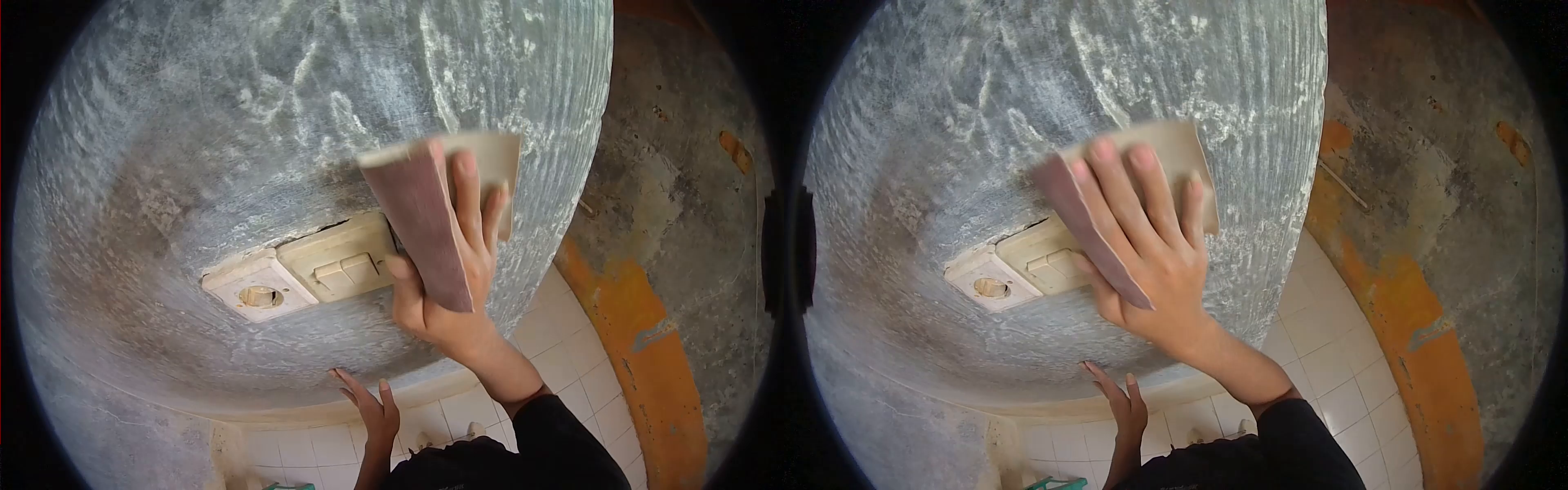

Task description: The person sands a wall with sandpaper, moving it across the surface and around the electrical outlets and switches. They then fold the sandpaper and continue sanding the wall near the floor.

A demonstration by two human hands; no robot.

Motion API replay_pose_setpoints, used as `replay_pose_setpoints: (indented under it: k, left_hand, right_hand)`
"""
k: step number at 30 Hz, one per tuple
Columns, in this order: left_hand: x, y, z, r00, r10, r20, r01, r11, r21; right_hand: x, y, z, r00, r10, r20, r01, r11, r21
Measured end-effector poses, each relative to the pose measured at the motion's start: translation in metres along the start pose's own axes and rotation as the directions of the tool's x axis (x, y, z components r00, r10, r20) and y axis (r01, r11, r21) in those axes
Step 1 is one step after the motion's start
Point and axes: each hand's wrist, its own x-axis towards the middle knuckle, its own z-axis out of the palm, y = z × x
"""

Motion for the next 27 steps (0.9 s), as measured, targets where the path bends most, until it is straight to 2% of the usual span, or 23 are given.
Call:
replay_pose_setpoints:
  k: [2, 5, 6, 9, 13, 17, 20, 22, 24, 27]
  left_hand:
    - [0.001, 0.003, -0.001, 1.000, 0.005, -0.010, -0.006, 1.000, -0.013]
    - [0.003, 0.003, -0.003, 1.000, -0.013, -0.005, 0.013, 1.000, -0.001]
    - [0.001, 0.003, -0.004, 1.000, -0.028, 0.011, 0.027, 1.000, 0.011]
    - [0.001, 0.005, -0.006, 1.000, -0.006, 0.005, 0.006, 1.000, -0.007]
    - [0.000, 0.000, 0.000, 1.000, -0.015, -0.005, 0.016, 0.999, 0.039]
    - [0.003, 0.003, 0.006, 0.999, -0.006, -0.033, 0.007, 0.999, 0.035]
    - [0.002, 0.007, 0.003, 0.999, -0.029, -0.025, 0.030, 0.999, 0.038]
    - [0.003, 0.007, 0.002, 0.999, -0.032, -0.014, 0.033, 0.999, 0.040]
    - [0.003, 0.002, 0.001, 1.000, -0.021, -0.001, 0.021, 0.998, 0.055]
    - [0.002, -0.002, 0.000, 1.000, -0.013, 0.008, 0.012, 0.999, 0.053]
  right_hand:
    - [-0.032, 0.004, 0.001, 0.994, 0.029, 0.103, -0.026, 0.999, -0.027]
    - [-0.063, 0.010, 0.008, 0.995, 0.055, 0.082, -0.055, 0.998, -0.002]
    - [-0.057, 0.012, 0.006, 0.998, 0.044, 0.039, -0.046, 0.997, 0.069]
    - [-0.039, 0.023, -0.015, 0.994, 0.061, 0.091, -0.081, 0.969, 0.235]
    - [-0.062, 0.033, -0.011, 0.989, 0.029, 0.143, -0.035, 0.999, 0.041]
    - [-0.074, 0.034, 0.005, 0.993, 0.091, 0.080, -0.092, 0.996, 0.009]
    - [-0.040, 0.030, 0.005, 0.996, 0.088, 0.023, -0.088, 0.996, -0.014]
    - [-0.035, 0.031, 0.000, 0.997, 0.049, 0.058, -0.048, 0.998, -0.030]
    - [-0.043, 0.028, -0.003, 0.990, 0.142, 0.008, -0.142, 0.986, 0.089]
    - [-0.114, 0.030, 0.006, 0.944, 0.249, 0.216, -0.249, 0.968, -0.028]
